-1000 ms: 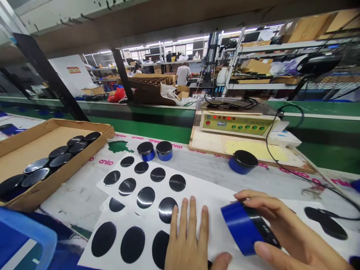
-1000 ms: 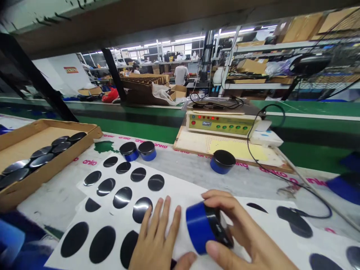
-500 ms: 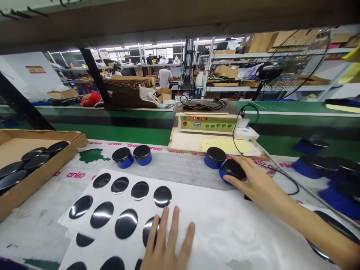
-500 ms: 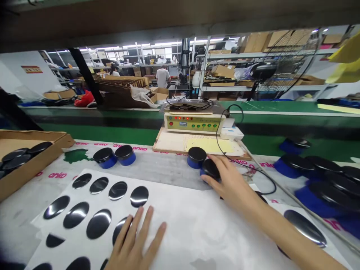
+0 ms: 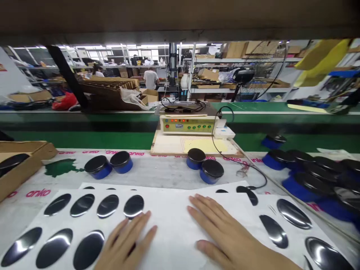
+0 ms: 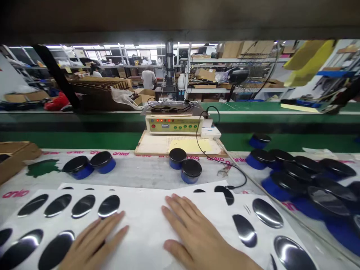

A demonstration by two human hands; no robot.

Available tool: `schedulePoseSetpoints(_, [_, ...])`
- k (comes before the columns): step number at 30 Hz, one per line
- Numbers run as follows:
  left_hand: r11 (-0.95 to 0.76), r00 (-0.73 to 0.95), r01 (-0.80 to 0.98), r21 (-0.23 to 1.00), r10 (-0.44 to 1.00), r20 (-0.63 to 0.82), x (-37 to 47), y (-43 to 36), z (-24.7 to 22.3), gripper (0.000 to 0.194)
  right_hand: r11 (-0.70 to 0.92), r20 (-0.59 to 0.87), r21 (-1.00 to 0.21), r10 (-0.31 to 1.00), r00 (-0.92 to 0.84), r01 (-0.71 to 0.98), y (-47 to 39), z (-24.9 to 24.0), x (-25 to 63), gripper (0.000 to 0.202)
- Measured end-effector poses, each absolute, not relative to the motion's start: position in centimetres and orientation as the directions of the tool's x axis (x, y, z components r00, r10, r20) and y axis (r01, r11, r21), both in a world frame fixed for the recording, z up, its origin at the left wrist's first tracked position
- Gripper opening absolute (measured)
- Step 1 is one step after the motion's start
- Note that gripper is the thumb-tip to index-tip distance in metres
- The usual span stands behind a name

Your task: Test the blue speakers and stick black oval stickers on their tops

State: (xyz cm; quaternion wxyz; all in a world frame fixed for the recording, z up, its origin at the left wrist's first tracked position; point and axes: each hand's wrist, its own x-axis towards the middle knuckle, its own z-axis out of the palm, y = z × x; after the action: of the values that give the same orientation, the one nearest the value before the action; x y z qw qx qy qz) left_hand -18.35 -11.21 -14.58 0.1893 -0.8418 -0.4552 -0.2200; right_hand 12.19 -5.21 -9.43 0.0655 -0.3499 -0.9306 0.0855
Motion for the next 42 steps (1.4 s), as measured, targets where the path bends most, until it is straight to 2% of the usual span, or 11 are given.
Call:
schedulePoseSetpoints(4, [-0.568,0.558,0.815,-0.110,0.721,0.410,-24.0,-10.9,-13.6,0.067,0.658,0.025,-0.402,0.703,-0.711,0.637,-6.3,-8.5,14.2,0.045])
schedulePoseSetpoints(7, [-0.565,0.579,0.810,-0.156,0.728,0.367,-24.2,-10.6,-12.7,0.060,0.587,0.056,-0.468,0.766,-0.641,0.660,-6.6,-8.2,16.7,0.039])
schedulePoseSetpoints(14, [-0.631,0.703,0.706,-0.323,0.568,0.428,-12.9,-8.0,-10.4,0.074,0.540,0.394,-0.405,0.831,-0.392,0.737,-2.6,-6.7,19.4,0.024])
schedulePoseSetpoints(19, [-0.613,0.710,0.700,-0.367,0.539,0.454,-8.1,-7.6,-13.1,0.079,0.500,0.339,-0.366,0.857,-0.388,0.785,1.0,-5.9,18.3,0.036])
schedulePoseSetpoints(23, [-0.532,0.501,0.832,-0.160,0.595,0.628,-1.1,-8.6,-15.6,0.071,0.506,0.222,-0.353,0.862,-0.455,0.787,3.7,-6.3,15.7,0.067])
schedulePoseSetpoints(27, [-0.516,0.380,0.857,-0.001,0.631,0.676,-0.6,-9.6,-15.7,0.043,0.503,0.158,-0.346,0.863,-0.479,0.792,5.0,-5.4,15.2,0.064])
schedulePoseSetpoints(30, [-0.274,0.209,0.961,0.023,0.783,0.585,-6.1,-10.7,-15.1,0.064,0.492,0.179,-0.441,0.868,-0.464,0.751,4.0,-3.2,16.3,0.054])
schedulePoseSetpoints(33, [-0.070,0.034,0.996,0.057,0.876,0.481,-9.2,-11.6,-14.7,0.074,0.391,0.129,-0.773,0.868,-0.479,0.499,1.8,-0.9,16.4,0.044])
schedulePoseSetpoints(35, [-0.047,-0.014,0.990,0.133,0.905,0.426,-8.6,-11.7,-14.3,0.076,0.240,0.057,-0.926,0.852,-0.520,0.291,0.3,0.1,15.4,0.042])
schedulePoseSetpoints(39, [-0.143,-0.020,0.863,0.485,0.949,0.315,-6.0,-11.1,-11.6,0.092,-0.035,-0.032,-0.999,0.786,-0.618,0.006,-2.0,0.0,12.4,0.034])
schedulePoseSetpoints(42, [-0.150,-0.064,0.639,0.754,0.967,0.246,-6.1,-11.2,-8.9,0.091,-0.297,-0.089,-0.940,0.689,-0.720,-0.169,-2.9,-1.2,10.8,0.032])
